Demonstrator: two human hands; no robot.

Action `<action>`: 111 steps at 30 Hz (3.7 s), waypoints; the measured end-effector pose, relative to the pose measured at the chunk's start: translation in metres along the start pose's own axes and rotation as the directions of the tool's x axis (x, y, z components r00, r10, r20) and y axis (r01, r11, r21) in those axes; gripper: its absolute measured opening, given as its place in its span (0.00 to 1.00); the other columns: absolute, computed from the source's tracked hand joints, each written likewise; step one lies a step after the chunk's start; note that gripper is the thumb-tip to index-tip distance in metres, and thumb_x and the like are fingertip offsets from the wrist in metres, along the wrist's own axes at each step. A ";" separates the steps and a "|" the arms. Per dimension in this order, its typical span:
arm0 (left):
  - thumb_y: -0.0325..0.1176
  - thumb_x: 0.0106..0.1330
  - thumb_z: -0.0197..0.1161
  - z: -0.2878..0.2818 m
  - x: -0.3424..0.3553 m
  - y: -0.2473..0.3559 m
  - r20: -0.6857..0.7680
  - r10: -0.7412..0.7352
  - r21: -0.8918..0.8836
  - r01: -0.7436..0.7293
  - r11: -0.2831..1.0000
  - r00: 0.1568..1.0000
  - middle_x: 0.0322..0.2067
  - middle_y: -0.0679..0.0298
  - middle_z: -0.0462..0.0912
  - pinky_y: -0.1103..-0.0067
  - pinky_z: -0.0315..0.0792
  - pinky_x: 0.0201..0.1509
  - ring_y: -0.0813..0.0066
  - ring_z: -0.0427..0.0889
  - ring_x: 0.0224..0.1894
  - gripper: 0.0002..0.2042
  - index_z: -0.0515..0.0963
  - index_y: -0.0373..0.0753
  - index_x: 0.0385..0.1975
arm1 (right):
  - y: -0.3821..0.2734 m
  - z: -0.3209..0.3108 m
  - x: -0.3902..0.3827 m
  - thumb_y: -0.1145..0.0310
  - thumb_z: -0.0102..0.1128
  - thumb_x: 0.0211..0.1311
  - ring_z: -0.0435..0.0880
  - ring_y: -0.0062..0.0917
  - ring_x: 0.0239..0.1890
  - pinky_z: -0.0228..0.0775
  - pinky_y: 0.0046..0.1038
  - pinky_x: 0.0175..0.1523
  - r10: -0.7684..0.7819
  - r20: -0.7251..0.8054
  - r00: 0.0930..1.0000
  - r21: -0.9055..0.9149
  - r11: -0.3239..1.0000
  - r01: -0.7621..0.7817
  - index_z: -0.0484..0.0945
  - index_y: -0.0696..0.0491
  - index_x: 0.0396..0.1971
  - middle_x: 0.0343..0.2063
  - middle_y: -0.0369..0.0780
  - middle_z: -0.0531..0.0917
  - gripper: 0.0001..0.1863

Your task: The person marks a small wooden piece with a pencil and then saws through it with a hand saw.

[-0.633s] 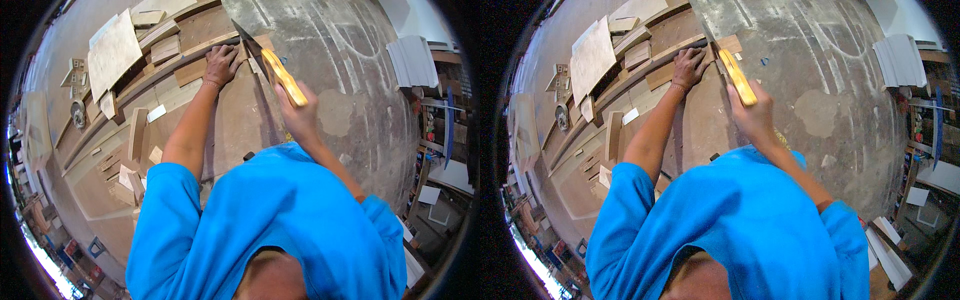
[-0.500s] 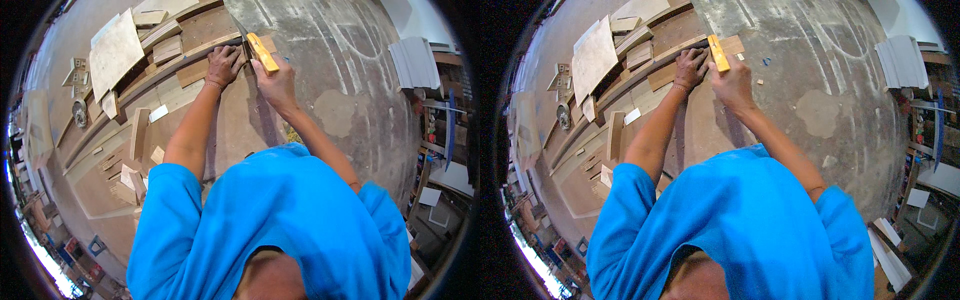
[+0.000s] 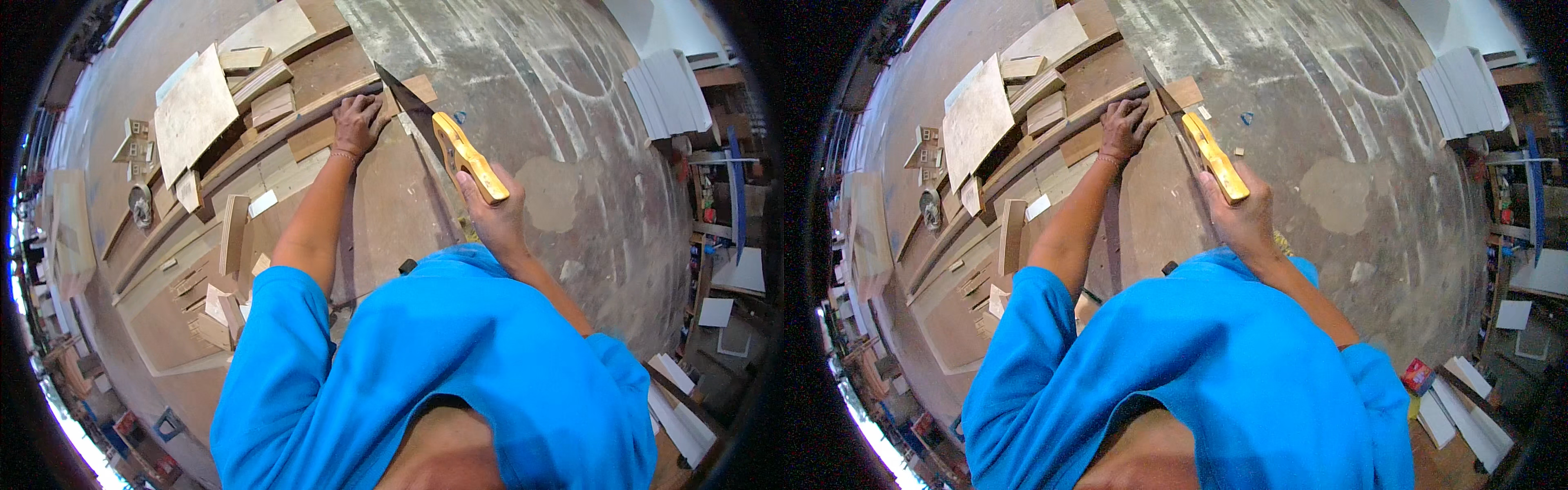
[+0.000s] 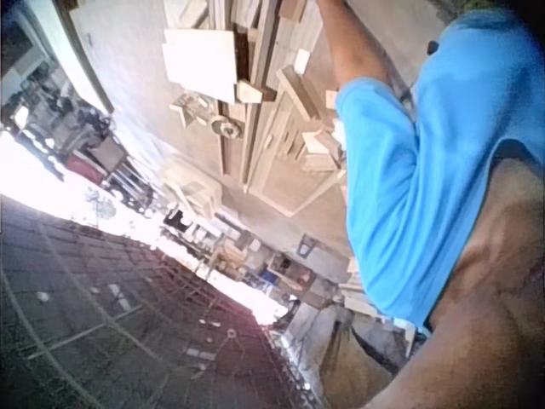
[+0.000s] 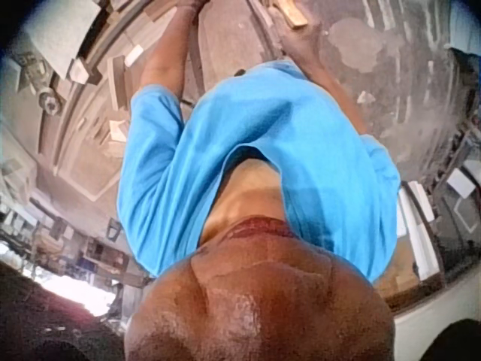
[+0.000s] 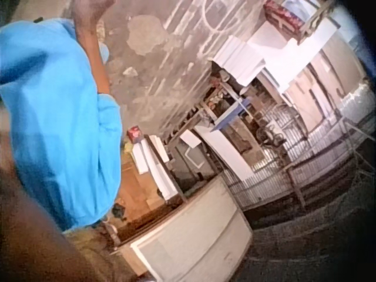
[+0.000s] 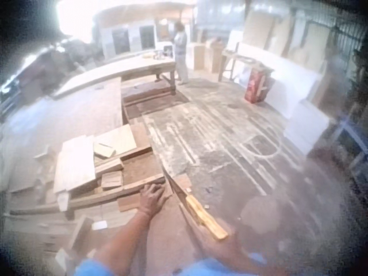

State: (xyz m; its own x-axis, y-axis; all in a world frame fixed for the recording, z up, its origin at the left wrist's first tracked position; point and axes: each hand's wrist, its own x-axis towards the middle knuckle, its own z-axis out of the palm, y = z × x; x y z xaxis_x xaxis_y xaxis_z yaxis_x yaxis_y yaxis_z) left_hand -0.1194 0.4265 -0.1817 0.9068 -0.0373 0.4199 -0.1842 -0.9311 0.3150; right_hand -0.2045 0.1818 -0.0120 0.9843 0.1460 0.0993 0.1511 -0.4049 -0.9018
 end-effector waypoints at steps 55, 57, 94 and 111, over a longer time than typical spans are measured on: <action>0.46 0.54 0.59 -0.004 -0.002 0.002 0.024 -0.038 0.034 0.037 0.999 0.999 0.41 0.70 0.73 0.68 0.60 0.44 0.68 0.68 0.46 0.18 0.76 0.46 0.42 | 0.043 0.099 0.091 0.68 0.61 0.51 0.71 0.18 0.20 0.63 0.25 0.26 -0.146 -0.052 0.988 -0.106 0.984 0.140 0.74 0.62 0.22 0.15 0.40 0.75 0.11; 0.47 0.54 0.58 -0.004 -0.002 0.001 0.024 -0.040 0.061 0.039 0.997 0.999 0.40 0.70 0.73 0.67 0.59 0.44 0.68 0.67 0.46 0.18 0.76 0.47 0.42 | 0.035 0.093 0.077 0.69 0.60 0.52 0.70 0.19 0.20 0.62 0.26 0.26 -0.110 -0.033 0.993 -0.082 0.991 0.107 0.73 0.62 0.23 0.16 0.41 0.74 0.10; 0.46 0.53 0.59 0.007 -0.004 -0.004 -0.030 0.000 0.063 0.002 0.998 1.000 0.40 0.72 0.73 0.67 0.57 0.44 0.71 0.67 0.46 0.16 0.77 0.49 0.40 | -0.001 0.022 0.011 0.71 0.60 0.51 0.75 0.26 0.19 0.63 0.27 0.24 -0.022 0.006 1.000 -0.027 0.999 0.022 0.72 0.61 0.22 0.16 0.44 0.75 0.09; 0.47 0.54 0.59 -0.004 -0.001 0.009 0.056 -0.044 0.073 0.040 0.997 0.997 0.41 0.69 0.74 0.68 0.57 0.46 0.68 0.68 0.46 0.18 0.77 0.46 0.42 | 0.022 0.065 0.066 0.69 0.61 0.49 0.75 0.28 0.19 0.64 0.29 0.25 -0.068 -0.010 0.998 -0.050 0.996 0.068 0.74 0.62 0.22 0.17 0.46 0.76 0.10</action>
State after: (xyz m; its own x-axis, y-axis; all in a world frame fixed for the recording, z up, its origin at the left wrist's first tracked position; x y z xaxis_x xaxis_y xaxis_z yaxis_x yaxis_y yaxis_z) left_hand -0.1237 0.4195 -0.1759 0.9340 -0.0170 0.3569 -0.1201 -0.9557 0.2687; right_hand -0.1426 0.2412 -0.0523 0.9725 0.1645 0.1649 0.2219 -0.4386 -0.8708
